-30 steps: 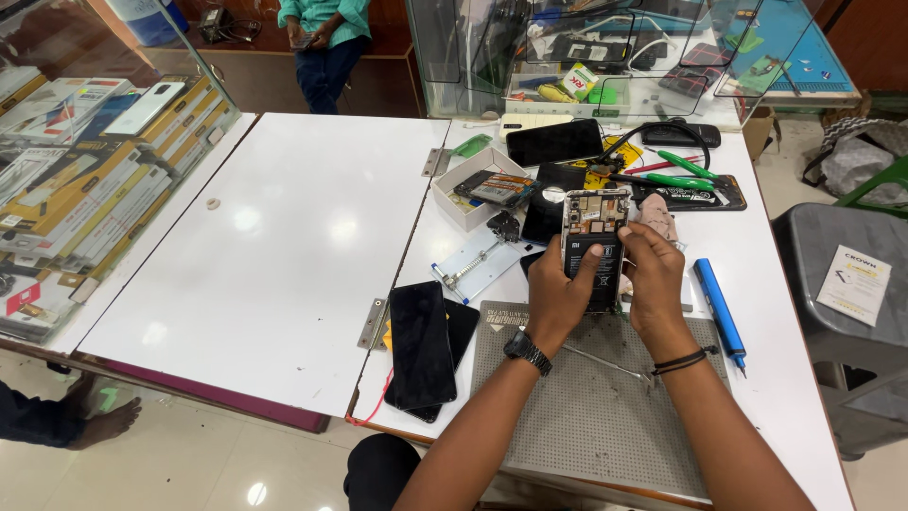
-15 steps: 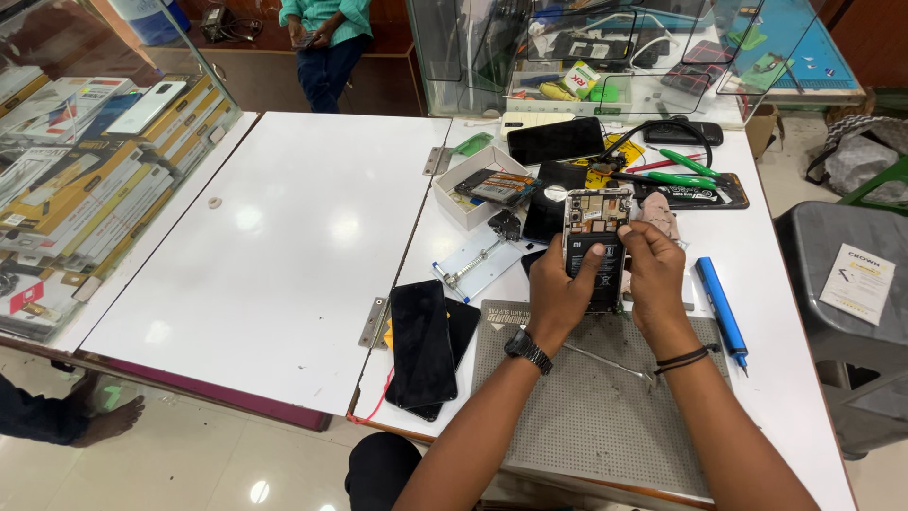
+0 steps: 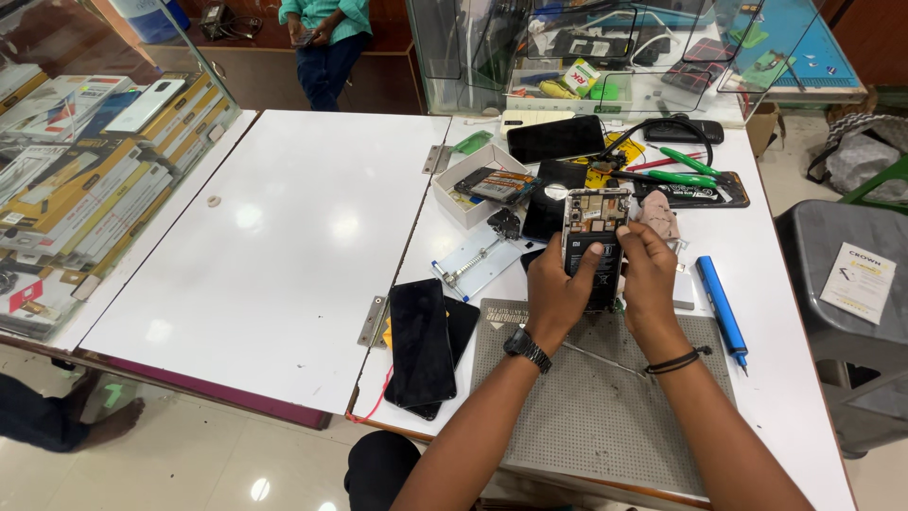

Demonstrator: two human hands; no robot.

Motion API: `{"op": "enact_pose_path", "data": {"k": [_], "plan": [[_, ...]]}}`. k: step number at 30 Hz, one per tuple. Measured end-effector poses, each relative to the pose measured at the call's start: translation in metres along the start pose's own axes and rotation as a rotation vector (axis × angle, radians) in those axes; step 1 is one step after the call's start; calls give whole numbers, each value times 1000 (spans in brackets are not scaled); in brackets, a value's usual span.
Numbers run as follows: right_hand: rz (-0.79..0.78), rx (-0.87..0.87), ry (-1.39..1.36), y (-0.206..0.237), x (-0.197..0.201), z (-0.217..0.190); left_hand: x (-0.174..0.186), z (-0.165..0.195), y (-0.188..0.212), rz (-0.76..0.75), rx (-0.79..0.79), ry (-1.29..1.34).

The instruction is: The person repairs a disassembled smartphone on a workbench. They use a blue handheld hot-air tool on the phone's internal board, then hold the phone frame and press a battery and flex cable into place, and finally work on the phone's edge and screen assembly with their fingers.

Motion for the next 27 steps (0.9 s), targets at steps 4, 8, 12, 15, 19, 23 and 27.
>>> {"op": "enact_pose_path", "data": {"k": [4,8,12,15,19,23,27], "plan": [[-4,-34,17,-2,0,0,-1,-1,0,-3,51,-59],[-27,-51,0,1,0,2,0,1,2,5,43,-43],[-19,-48,17,0,0,2,1,2,1,19,23,-60],[-18,-41,15,1,1,1,-1,-2,2,-17,112,-65],[-25,-37,26,2,1,0,1,2,2,1,67,-76],[-12,-37,-11,0,-2,0,1,8,2,5,33,-79],[-8,-36,-3,0,0,3,3,9,3,27,-1,-71]]}}
Point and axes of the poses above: each hand's wrist, its own y-axis away from the middle knuckle, its own x-axis out of the back of the hand, z = x × y, the point moved 5 cm from there along -y, towards the middle knuckle, and after that the axes turned 5 degrees about x, right-handed, at the moved point
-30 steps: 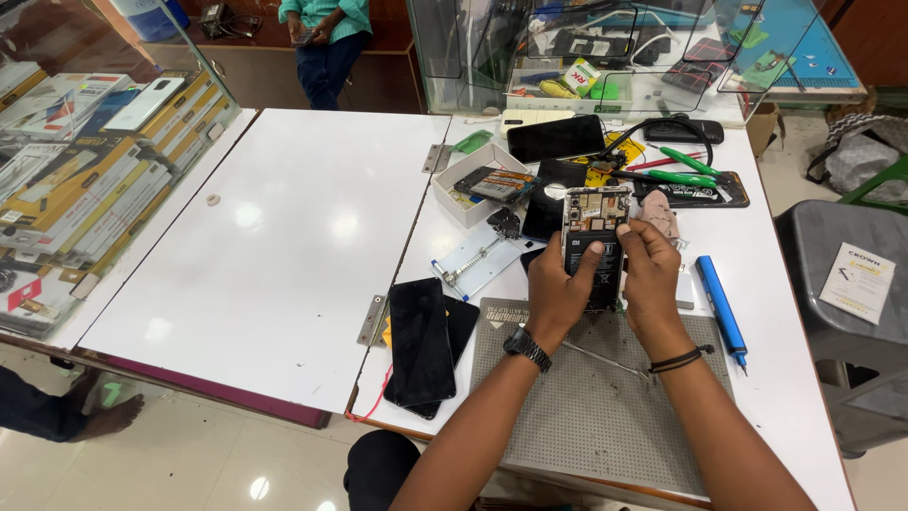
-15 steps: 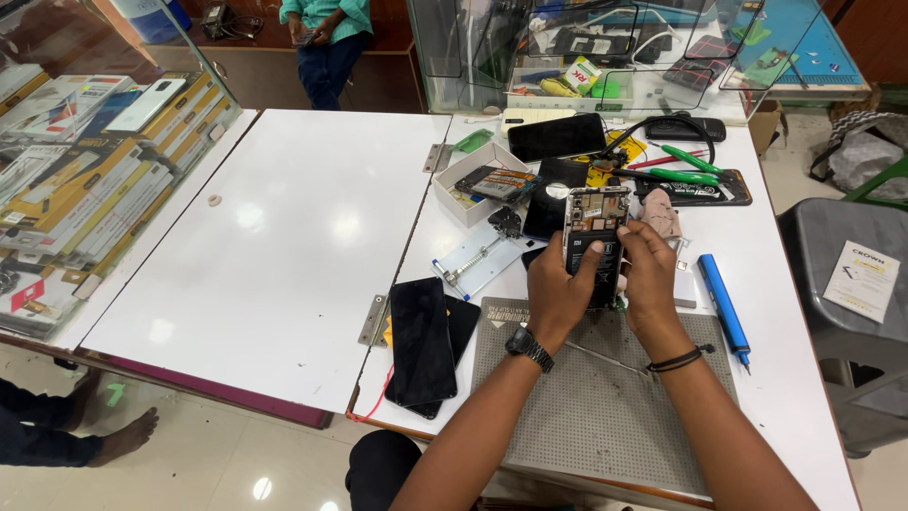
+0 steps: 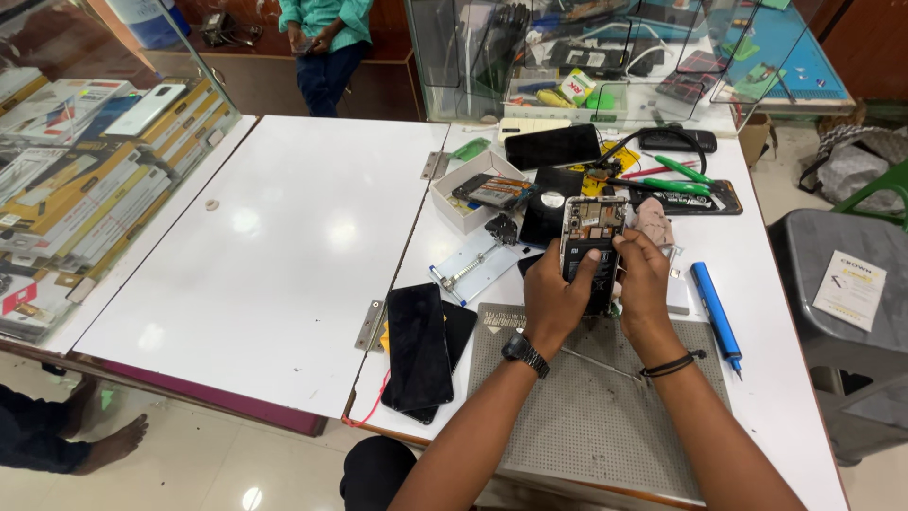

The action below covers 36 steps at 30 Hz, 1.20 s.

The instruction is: The person repairs a disassembled smartphone on a workbench. They use a blue handheld hot-air tool on the phone's internal board, then hold the phone frame and press a battery and flex cable into place, and finally work on the phone's edge and screen assembly with their fingers.

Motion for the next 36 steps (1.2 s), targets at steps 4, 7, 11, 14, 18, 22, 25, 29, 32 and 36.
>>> {"op": "enact_pose_path", "data": {"k": [4,7,11,14,18,22,25,29,32,36], "plan": [[-2,-7,-4,-1,0,2,-3,-7,-1,-32,71,-6],[-14,-3,0,-1,-1,0,-2,-6,-1,-17,25,-12],[-16,-1,-10,0,-2,0,-2,-7,-1,-12,29,-10],[-9,2,11,0,-1,0,-1,-7,-1,-5,14,0],[-13,-3,14,-1,-1,-1,0,-5,-2,-1,-7,-21],[-14,-11,6,-1,-2,-3,-1,-5,-2,-25,29,-15],[-25,-11,-1,0,-3,-4,0,-3,-1,-13,4,-34],[-12,-18,3,-1,-1,-5,-2,0,-2,-12,-3,-22],[-26,-10,-20,-1,-1,-5,-2,0,-1,-18,1,-28],[-12,-11,-9,-2,0,-5,-2,-1,-2,-40,35,-24]]}}
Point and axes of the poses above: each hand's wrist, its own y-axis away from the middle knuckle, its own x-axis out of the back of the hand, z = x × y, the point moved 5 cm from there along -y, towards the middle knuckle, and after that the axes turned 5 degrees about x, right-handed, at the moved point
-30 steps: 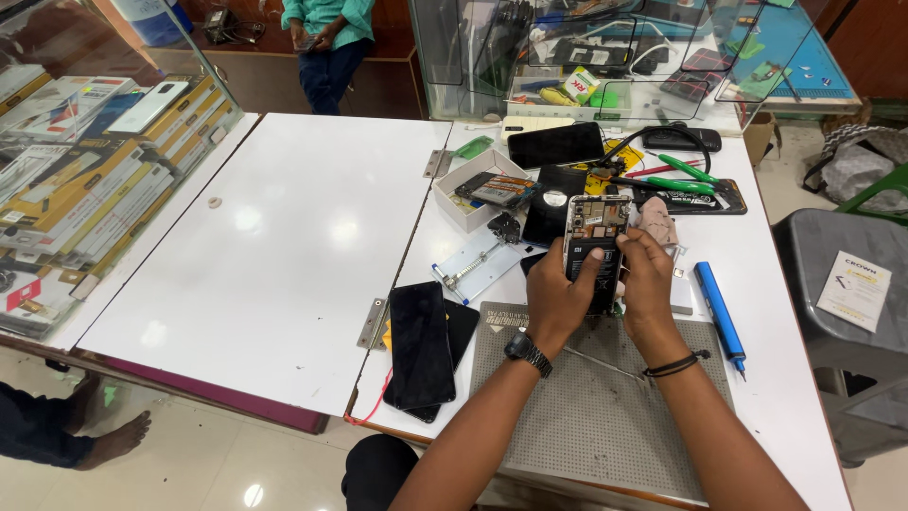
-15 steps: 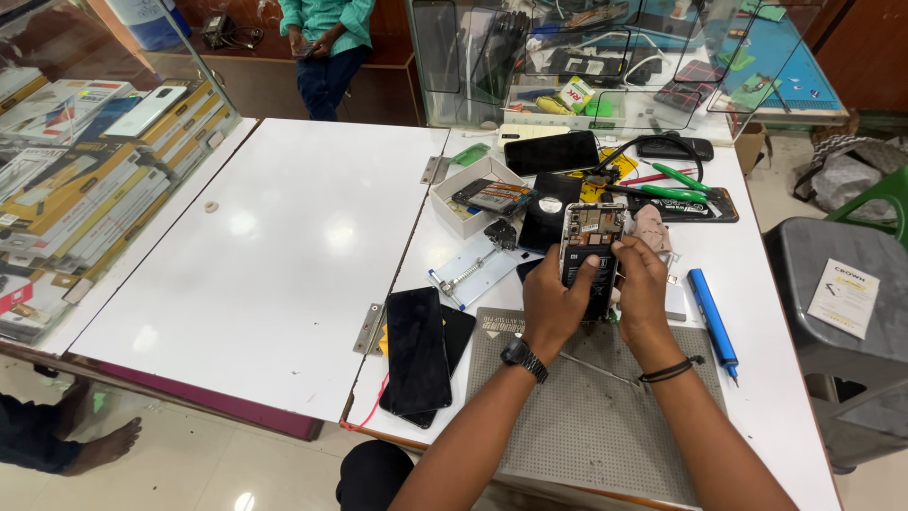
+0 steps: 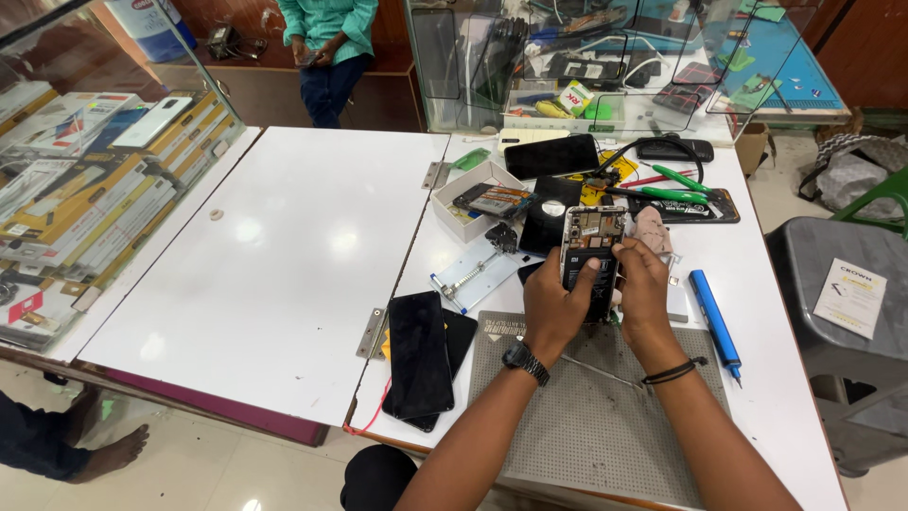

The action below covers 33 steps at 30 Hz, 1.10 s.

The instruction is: The person repairs a disassembled smartphone on a workbench. They use a blue handheld hot-air tool on the phone's internal board, then hold the phone frame and press a battery and flex cable into place, and finally work on the phone's edge and screen assembly with their fingers.

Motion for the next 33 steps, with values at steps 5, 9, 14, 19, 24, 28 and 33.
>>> {"op": "enact_pose_path", "data": {"k": [5,9,14,19,24,28,33], "plan": [[-21,10,1,0,1,1,1,0,1,21,-20,-1],[-23,13,3,-1,2,2,1,1,1,44,-66,6],[-23,40,-11,-3,2,3,-2,-3,-1,9,-22,4],[-38,63,-24,-4,4,6,-1,-4,0,3,-20,33],[-49,110,-43,-7,4,7,-1,-2,1,12,-33,49],[-54,158,-21,-8,3,8,0,0,-1,16,-40,81],[-98,188,-1,-7,2,8,2,-1,0,28,-11,139]]}}
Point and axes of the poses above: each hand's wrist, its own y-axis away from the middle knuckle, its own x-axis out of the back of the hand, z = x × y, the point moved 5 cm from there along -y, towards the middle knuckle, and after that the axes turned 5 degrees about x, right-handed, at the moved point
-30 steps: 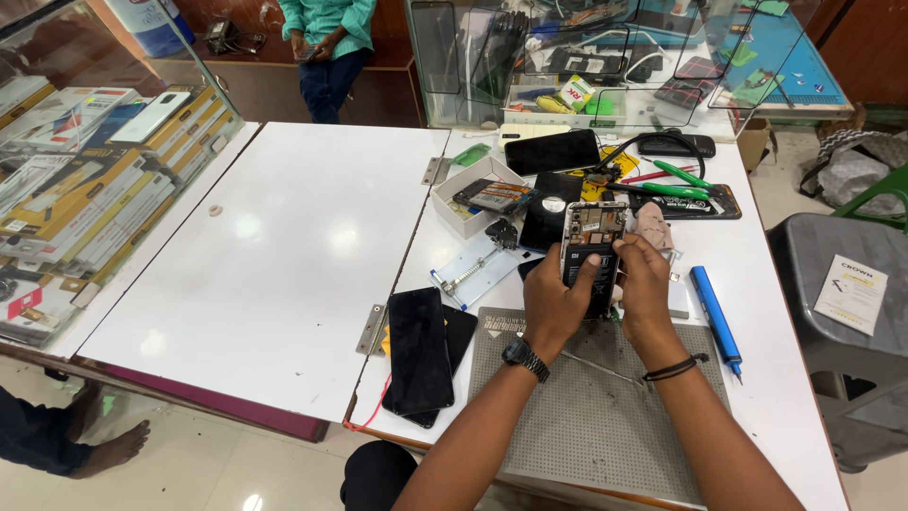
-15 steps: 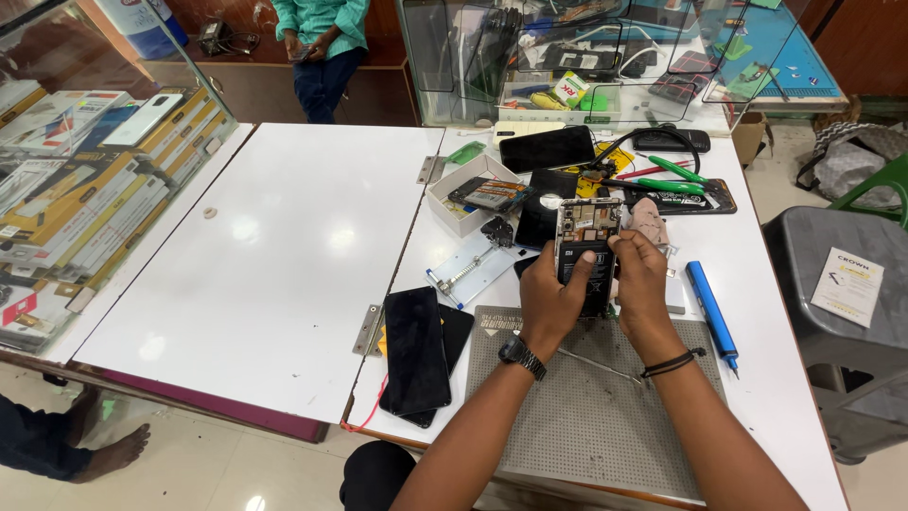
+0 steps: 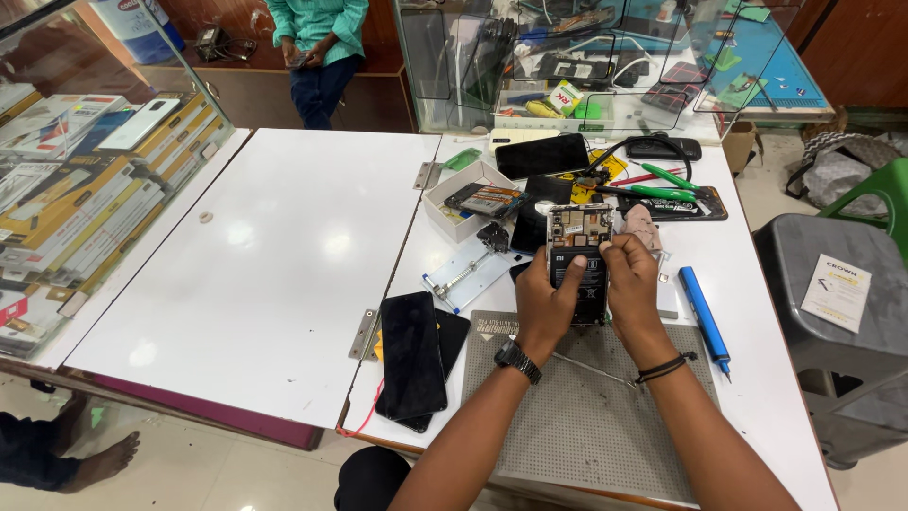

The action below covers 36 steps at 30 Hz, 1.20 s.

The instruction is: The person repairs a disassembled smartphone on a workbench. They use a blue handheld hot-air tool on the phone's internal board, then hold the phone frame and press a battery and flex cable into place, and finally work on the phone's edge and screen assembly with their fingers.

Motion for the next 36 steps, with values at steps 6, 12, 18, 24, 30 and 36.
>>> {"op": "enact_pose_path", "data": {"k": [6,12,18,24,30,36], "plan": [[22,-44,36,1,-1,-3,0,0,-1,-1,-11,21],[68,-81,106,5,-11,-15,1,-1,-1,43,43,-44],[85,75,202,8,-14,-30,1,1,-2,37,70,-50],[56,70,354,10,-18,-37,2,0,-2,48,81,-81],[61,94,441,12,-21,-48,2,3,-3,73,43,-76],[59,119,455,13,-24,-53,4,4,-4,65,51,-100]]}}
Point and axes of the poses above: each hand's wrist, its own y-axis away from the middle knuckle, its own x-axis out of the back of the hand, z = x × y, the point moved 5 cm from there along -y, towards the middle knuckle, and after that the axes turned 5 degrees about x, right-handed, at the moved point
